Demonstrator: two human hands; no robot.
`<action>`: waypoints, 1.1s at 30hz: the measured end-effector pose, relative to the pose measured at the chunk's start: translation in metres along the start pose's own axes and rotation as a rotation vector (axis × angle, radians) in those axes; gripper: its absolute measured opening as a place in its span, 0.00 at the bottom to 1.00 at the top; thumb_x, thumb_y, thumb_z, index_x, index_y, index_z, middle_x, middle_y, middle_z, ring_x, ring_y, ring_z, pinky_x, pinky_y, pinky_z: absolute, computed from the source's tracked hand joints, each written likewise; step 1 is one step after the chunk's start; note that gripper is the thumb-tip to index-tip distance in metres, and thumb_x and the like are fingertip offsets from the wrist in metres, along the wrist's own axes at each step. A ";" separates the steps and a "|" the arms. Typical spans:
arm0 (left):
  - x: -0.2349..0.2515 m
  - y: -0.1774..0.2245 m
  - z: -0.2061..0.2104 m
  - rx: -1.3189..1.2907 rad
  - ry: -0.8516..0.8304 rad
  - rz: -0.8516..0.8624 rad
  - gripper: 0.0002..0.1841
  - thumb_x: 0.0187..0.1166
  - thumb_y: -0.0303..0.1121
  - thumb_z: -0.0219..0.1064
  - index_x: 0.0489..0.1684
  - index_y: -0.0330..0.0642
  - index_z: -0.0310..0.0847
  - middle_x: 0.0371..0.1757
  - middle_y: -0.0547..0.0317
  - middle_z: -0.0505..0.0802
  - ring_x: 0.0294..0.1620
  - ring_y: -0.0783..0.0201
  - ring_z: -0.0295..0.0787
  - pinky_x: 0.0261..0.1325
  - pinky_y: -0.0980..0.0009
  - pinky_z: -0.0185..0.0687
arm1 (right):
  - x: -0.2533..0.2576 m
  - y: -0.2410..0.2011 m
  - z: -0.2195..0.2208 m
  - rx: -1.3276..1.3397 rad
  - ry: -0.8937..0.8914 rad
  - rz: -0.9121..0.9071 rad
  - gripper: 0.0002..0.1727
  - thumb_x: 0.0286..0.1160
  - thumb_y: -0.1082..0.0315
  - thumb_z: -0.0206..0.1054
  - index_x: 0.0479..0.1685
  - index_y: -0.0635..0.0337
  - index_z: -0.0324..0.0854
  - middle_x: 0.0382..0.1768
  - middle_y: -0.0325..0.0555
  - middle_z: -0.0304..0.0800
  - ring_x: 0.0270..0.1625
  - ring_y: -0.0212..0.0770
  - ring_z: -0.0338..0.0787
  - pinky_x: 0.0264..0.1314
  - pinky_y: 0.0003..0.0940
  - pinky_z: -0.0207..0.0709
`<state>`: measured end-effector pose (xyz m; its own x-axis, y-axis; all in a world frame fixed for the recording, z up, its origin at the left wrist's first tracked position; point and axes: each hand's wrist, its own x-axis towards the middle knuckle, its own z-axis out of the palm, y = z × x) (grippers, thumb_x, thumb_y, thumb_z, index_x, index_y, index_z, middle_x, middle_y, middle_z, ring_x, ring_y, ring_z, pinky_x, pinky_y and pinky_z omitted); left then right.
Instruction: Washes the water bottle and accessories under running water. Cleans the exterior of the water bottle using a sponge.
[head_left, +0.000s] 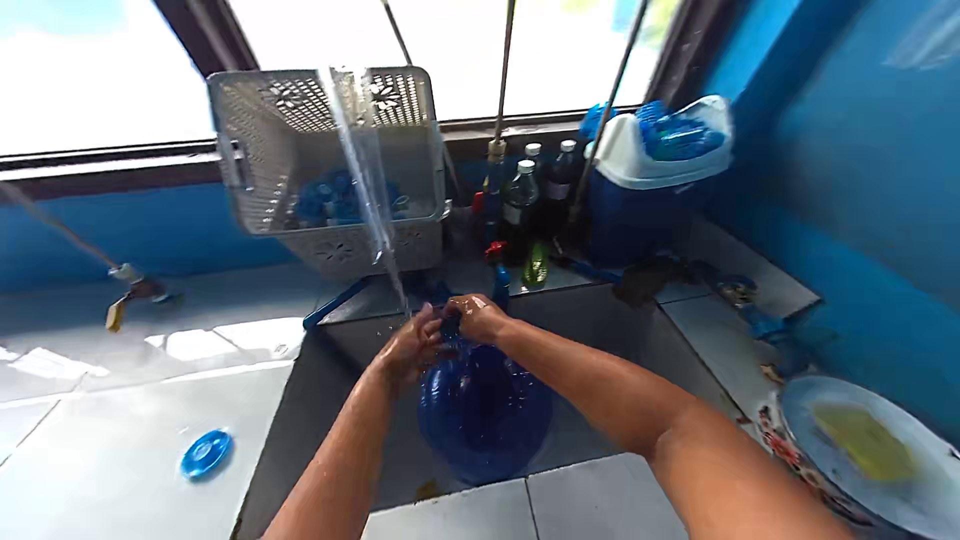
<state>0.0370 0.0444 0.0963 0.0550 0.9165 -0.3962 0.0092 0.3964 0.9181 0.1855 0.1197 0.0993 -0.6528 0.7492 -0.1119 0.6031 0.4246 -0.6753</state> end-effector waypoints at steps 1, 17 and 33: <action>0.004 -0.001 0.015 0.152 -0.013 0.001 0.33 0.97 0.49 0.30 0.84 0.31 0.61 0.76 0.40 0.80 0.70 0.53 0.82 0.73 0.58 0.75 | -0.012 0.015 -0.021 -0.033 0.052 0.042 0.21 0.71 0.82 0.65 0.65 0.64 0.85 0.66 0.65 0.86 0.73 0.63 0.82 0.76 0.64 0.71; 0.028 0.001 0.025 1.023 0.271 0.171 0.16 0.80 0.38 0.70 0.55 0.34 0.87 0.59 0.36 0.89 0.64 0.39 0.85 0.69 0.36 0.73 | -0.066 0.112 -0.380 -0.153 1.118 0.265 0.33 0.90 0.65 0.50 0.93 0.65 0.52 0.91 0.67 0.54 0.94 0.59 0.53 0.94 0.49 0.48; 0.052 -0.084 0.064 0.125 0.385 0.493 0.35 0.54 0.22 0.76 0.66 0.23 0.67 0.52 0.51 0.87 0.52 0.73 0.86 0.61 0.74 0.82 | -0.404 0.243 -0.090 -0.176 0.310 0.967 0.50 0.62 0.60 0.85 0.88 0.63 0.65 0.81 0.77 0.67 0.82 0.78 0.68 0.78 0.79 0.60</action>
<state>0.1027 0.0549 -0.0008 -0.2796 0.9528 0.1179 0.1920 -0.0648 0.9792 0.6364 -0.0341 0.0460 0.2796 0.8975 -0.3410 0.8822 -0.3803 -0.2776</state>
